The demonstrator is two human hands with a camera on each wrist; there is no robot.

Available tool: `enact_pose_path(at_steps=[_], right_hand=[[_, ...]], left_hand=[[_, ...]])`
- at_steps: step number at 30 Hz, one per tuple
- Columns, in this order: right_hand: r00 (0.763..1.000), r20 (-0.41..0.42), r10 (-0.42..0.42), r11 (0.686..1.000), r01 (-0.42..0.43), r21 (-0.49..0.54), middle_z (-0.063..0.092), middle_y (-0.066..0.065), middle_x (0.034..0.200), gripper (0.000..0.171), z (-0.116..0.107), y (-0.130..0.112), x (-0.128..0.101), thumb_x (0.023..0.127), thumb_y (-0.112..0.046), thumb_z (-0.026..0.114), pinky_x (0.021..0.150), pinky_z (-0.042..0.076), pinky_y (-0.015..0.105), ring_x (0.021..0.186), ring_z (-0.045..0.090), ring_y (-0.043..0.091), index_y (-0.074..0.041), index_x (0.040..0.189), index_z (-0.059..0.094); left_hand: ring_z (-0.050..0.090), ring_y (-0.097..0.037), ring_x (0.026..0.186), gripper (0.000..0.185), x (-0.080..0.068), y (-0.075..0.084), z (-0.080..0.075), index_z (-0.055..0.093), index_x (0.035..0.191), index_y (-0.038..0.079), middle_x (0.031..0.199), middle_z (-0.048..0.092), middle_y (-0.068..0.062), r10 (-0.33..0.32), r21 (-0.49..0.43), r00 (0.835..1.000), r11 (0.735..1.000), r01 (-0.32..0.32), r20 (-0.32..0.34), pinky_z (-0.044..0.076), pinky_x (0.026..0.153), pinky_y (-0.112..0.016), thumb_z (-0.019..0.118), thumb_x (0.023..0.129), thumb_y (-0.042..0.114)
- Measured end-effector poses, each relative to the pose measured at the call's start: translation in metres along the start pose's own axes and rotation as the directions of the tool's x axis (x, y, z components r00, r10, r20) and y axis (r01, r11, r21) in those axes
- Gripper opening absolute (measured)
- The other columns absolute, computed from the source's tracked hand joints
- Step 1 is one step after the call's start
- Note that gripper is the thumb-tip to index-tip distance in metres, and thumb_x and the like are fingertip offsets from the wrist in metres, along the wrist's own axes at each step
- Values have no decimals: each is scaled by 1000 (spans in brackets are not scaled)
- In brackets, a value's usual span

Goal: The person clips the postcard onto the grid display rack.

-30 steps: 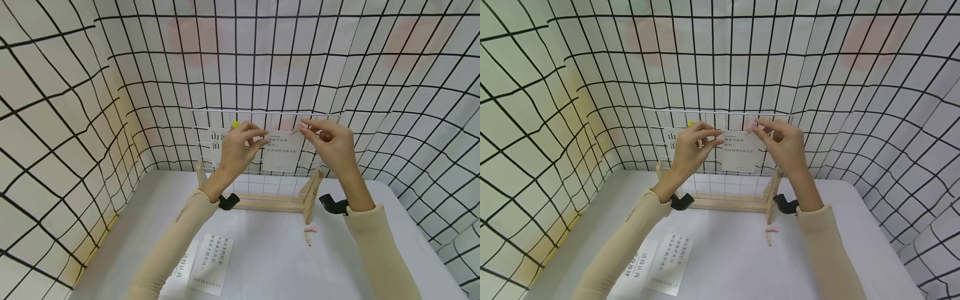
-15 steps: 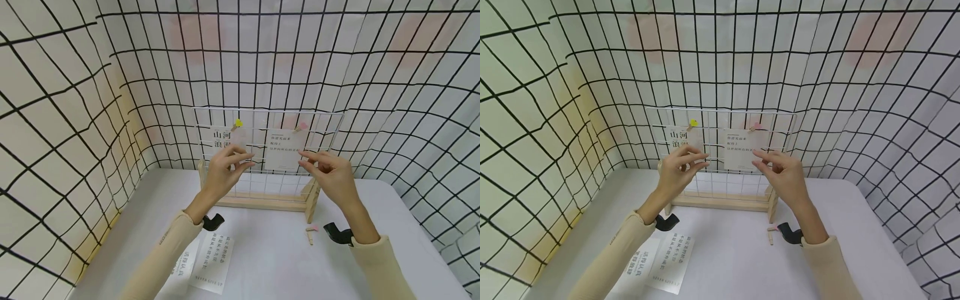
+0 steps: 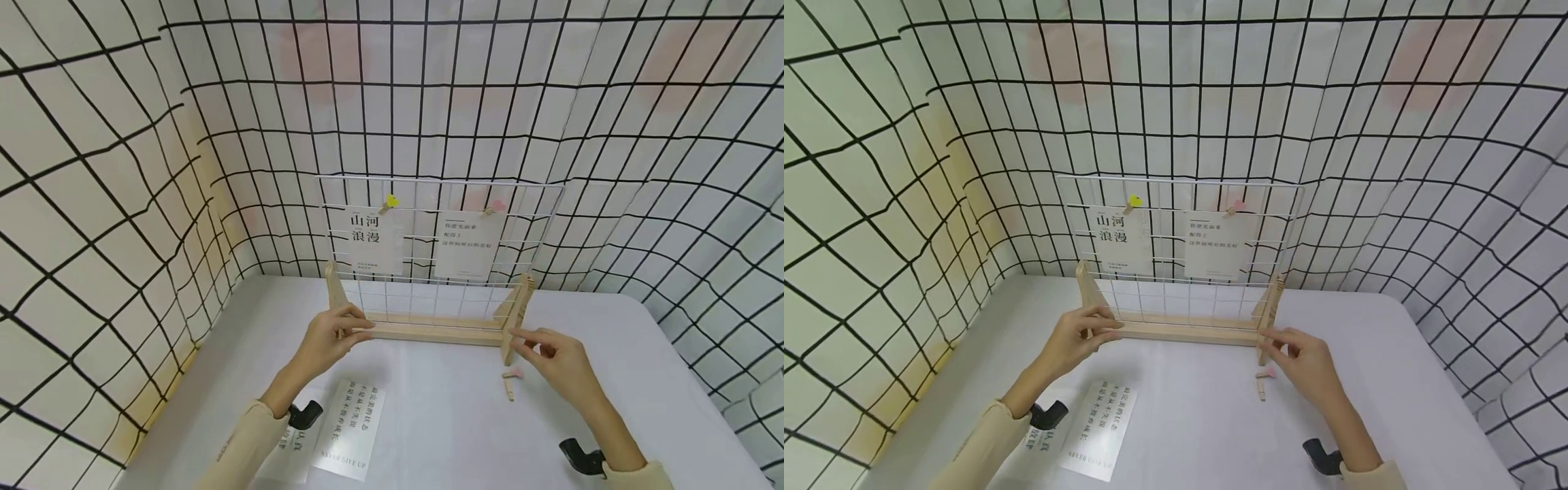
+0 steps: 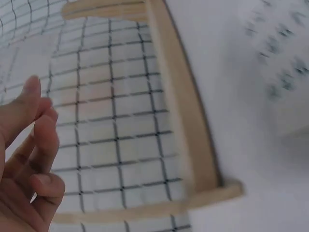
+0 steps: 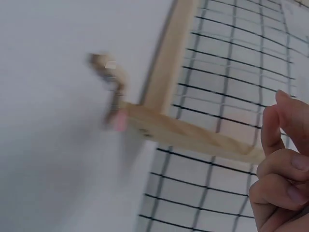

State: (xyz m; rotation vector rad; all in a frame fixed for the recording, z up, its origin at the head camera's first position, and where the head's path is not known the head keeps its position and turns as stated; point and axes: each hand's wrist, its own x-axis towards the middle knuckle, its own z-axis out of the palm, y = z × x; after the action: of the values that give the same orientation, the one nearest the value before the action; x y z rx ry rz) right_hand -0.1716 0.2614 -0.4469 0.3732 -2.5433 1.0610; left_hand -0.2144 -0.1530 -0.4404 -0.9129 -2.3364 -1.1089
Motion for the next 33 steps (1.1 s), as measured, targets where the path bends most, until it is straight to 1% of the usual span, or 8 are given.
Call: enact_pose_path(at_steps=[2,4,9,13,20,25,27,33], right_hand=[[999,27,24,1000,-24,3,65,-6,76,22,5,10,-9,88,-9,81,44,30,23,54,32,1,-7,110,80],[997,53,48,999,-48,1,66,-5,76,22,9,18,-16,88,-11,82,43,30,22,54,32,-1,-6,109,81],[989,107,104,994,-100,-46,68,-6,78,23,20,31,-25,88,-19,83,45,32,21,56,36,-1,-9,109,81],[981,133,143,987,-132,-87,70,-7,77,22,27,36,-30,86,-20,85,49,37,21,61,42,0,-10,106,82],[955,170,241,964,-215,-158,72,-4,80,16,34,36,-34,85,-24,86,55,39,22,68,48,6,-17,100,84],[939,186,290,948,-255,-190,71,-3,79,16,36,35,-36,84,-25,87,54,38,23,68,49,8,-18,99,84],[935,193,297,946,-260,-195,70,-3,77,19,36,34,-37,83,-25,87,54,38,23,65,48,8,-17,100,84],[908,228,351,929,-308,-206,65,-3,74,31,34,32,-39,82,-28,88,50,33,23,59,43,9,-9,106,82]], left_hand=[[54,0,69,17,-15,-9,-3,83,97,6,97,71,-3,-85,15,994,996,84,71,49,59,-19,86,81,11],[52,1,71,18,-27,-19,-5,83,98,7,97,70,-2,-158,43,979,987,153,130,47,61,-18,86,82,14],[49,-1,71,24,-51,-38,-14,82,101,5,101,68,-5,-291,82,921,957,279,258,43,61,-18,88,80,15],[49,-5,73,27,-60,-45,-15,82,104,5,105,68,-6,-335,70,878,941,332,340,42,62,-18,89,79,16],[50,-12,76,31,-66,-50,-12,82,101,9,103,66,-2,-372,88,827,924,372,421,41,66,-19,92,73,17],[50,-13,78,31,-69,-51,-10,82,98,12,96,63,-2,-388,98,811,917,386,439,41,68,-20,94,70,19],[49,-12,78,32,-69,-51,-9,81,97,13,95,63,-2,-390,104,811,917,385,435,41,68,-20,94,69,19],[50,-15,81,31,-69,-52,-4,77,91,15,91,59,-1,-411,119,799,908,402,438,42,70,-21,96,66,20]])
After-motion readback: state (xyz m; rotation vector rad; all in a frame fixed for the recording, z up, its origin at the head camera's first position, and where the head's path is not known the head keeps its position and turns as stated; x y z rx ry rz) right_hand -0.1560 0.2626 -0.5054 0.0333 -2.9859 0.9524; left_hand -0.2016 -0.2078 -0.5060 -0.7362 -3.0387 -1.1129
